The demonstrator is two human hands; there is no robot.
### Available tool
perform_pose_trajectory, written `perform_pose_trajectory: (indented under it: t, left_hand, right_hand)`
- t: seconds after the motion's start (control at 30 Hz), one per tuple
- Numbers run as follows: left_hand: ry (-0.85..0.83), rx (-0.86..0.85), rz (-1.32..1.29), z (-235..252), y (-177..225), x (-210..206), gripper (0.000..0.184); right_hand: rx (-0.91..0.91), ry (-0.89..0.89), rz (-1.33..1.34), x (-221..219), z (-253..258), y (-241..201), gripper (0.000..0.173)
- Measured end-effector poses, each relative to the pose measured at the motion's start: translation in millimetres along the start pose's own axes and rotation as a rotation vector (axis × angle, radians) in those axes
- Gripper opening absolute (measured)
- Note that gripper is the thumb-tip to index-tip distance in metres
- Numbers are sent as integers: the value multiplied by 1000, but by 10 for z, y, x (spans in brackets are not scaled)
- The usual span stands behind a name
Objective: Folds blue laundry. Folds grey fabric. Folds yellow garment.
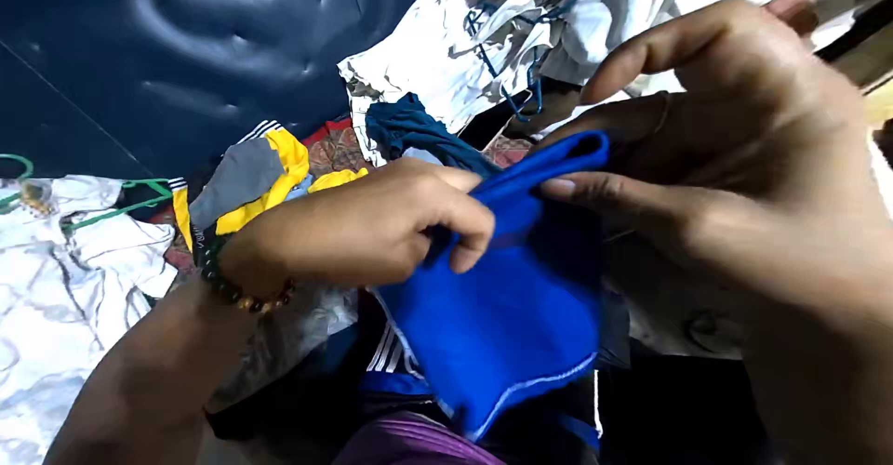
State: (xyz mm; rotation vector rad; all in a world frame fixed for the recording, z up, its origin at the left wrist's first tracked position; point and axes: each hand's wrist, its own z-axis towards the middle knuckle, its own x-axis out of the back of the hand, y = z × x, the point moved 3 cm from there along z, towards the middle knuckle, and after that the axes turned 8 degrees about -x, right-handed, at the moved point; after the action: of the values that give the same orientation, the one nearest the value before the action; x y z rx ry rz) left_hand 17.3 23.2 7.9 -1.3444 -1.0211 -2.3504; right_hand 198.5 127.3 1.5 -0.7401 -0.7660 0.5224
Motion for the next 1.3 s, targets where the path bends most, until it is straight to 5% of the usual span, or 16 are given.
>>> perform_pose_trajectory:
  t: [0.13,0.37,0.5,0.67,0.8,0.97,1.13,1.3]
  left_hand:
    - [-109,338,27,-133,-301,193,49]
    - [125,672,292,-459,-624,737,69]
    - [542,812,90,-577,-858,736,79]
    - [1098,947,-225,-644,-1253,582,69]
    - [1470,768,-201,-666,-1548,478,84]
    - [1765,633,-37,-748,-1576,-382,89]
    - [1700,1140,-388,-897,-1643,-2031,94]
    - [1775,996,-544,-842,-1564,-1955,88]
  right_hand:
    - [-122,58,-62,91,-120,263,37]
    - [-374,75,44,31,-744,747,20]
    - [-438,23,191,-222,-1025,1012,11]
    - [-508,18,307,-494,-1167,1153,10]
    - [-518,22,326,-552,-1235,1194,10]
    - [-584,59,400,-719,-1406,1294,12]
    - [-670,42,470,-958,-1511,1329,14]
    - [-666,47,467,-922,-1488,1318,13]
